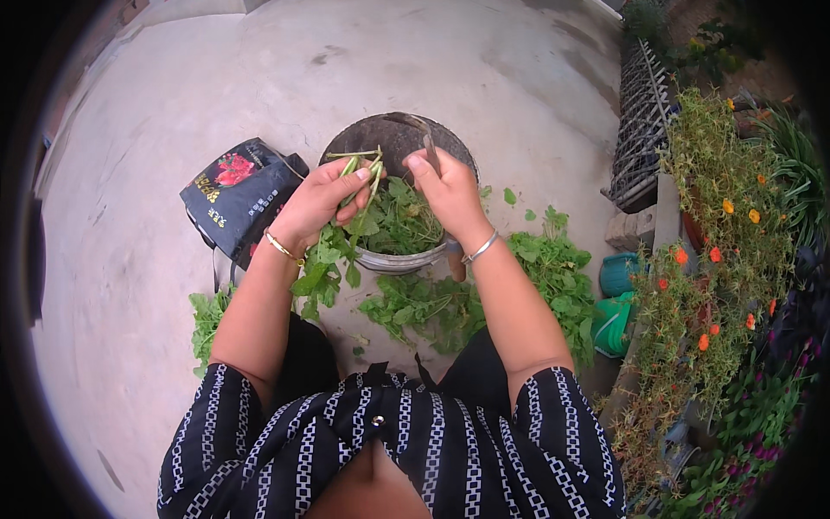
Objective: The person trims the stems and roots of green leafy vegetables using a sickle, placing the trimmed pieces into a bucket and the greens onto a pile.
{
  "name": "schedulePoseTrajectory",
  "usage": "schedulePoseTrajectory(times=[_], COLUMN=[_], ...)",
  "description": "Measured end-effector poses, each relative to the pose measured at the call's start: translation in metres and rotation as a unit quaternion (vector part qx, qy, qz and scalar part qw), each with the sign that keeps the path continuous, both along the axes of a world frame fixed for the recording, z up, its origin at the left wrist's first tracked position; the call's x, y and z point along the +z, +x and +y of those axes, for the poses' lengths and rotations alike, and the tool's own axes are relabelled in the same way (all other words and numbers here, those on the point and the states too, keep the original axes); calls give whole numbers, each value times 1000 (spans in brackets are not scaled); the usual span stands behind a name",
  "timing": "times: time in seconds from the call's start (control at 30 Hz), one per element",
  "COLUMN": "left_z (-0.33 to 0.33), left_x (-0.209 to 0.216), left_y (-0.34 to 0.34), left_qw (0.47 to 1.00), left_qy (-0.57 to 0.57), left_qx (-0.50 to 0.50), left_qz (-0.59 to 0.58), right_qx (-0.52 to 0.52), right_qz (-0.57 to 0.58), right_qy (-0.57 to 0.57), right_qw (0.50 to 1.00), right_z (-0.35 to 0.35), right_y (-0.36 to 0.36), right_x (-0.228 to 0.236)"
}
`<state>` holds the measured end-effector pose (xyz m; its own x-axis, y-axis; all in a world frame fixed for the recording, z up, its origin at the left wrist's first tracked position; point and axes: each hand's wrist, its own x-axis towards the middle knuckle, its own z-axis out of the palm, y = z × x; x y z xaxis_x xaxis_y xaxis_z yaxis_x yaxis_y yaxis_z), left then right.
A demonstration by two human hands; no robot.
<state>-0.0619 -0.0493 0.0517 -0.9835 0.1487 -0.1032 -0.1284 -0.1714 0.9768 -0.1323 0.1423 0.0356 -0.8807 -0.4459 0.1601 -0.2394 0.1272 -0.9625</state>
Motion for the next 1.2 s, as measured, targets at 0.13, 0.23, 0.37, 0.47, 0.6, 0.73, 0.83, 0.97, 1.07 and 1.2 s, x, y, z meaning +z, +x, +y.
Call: schedulePoseTrajectory(times=[0.13, 0.23, 0.37, 0.47, 0.6, 0.73, 0.83, 0.97, 1.07, 1.2], left_z=[9, 16, 16, 15, 2, -2, -4, -3, 6, 5], left_x=[-8, -10, -18, -22, -35, -28, -19, -11, -12, -10], left_y=[-1, -4, -8, -8, -17, -22, -20, -9, -8, -10], left_qw=[998, 996, 994, 997, 988, 996, 998, 987, 985, 981], left_qy=[-48, -77, -95, -56, -125, -12, 47, 79, 77, 61], left_qx=[-29, -46, -56, -30, 78, 83, -37, -140, -154, -178], left_qz=[-6, -26, -15, -37, -52, -31, 8, 19, 1, -41], right_qx=[47, 17, -98, -151, -179, -147, -97, 101, 167, 147], right_qz=[-147, -116, -55, -64, -55, 41, 63, -98, -108, -65], right_qy=[-83, -44, -42, -78, -127, 48, 62, -43, -25, 33], right_qw=[985, 992, 993, 983, 974, 987, 991, 989, 980, 986], right_z=[-11, -6, -3, 1, 11, 23, 15, -2, 2, 2], right_y=[12, 3, -8, -16, -23, -34, -24, 1, 4, 2], right_x=[12, -3, -7, -4, 7, 4, -3, 24, 26, 20])
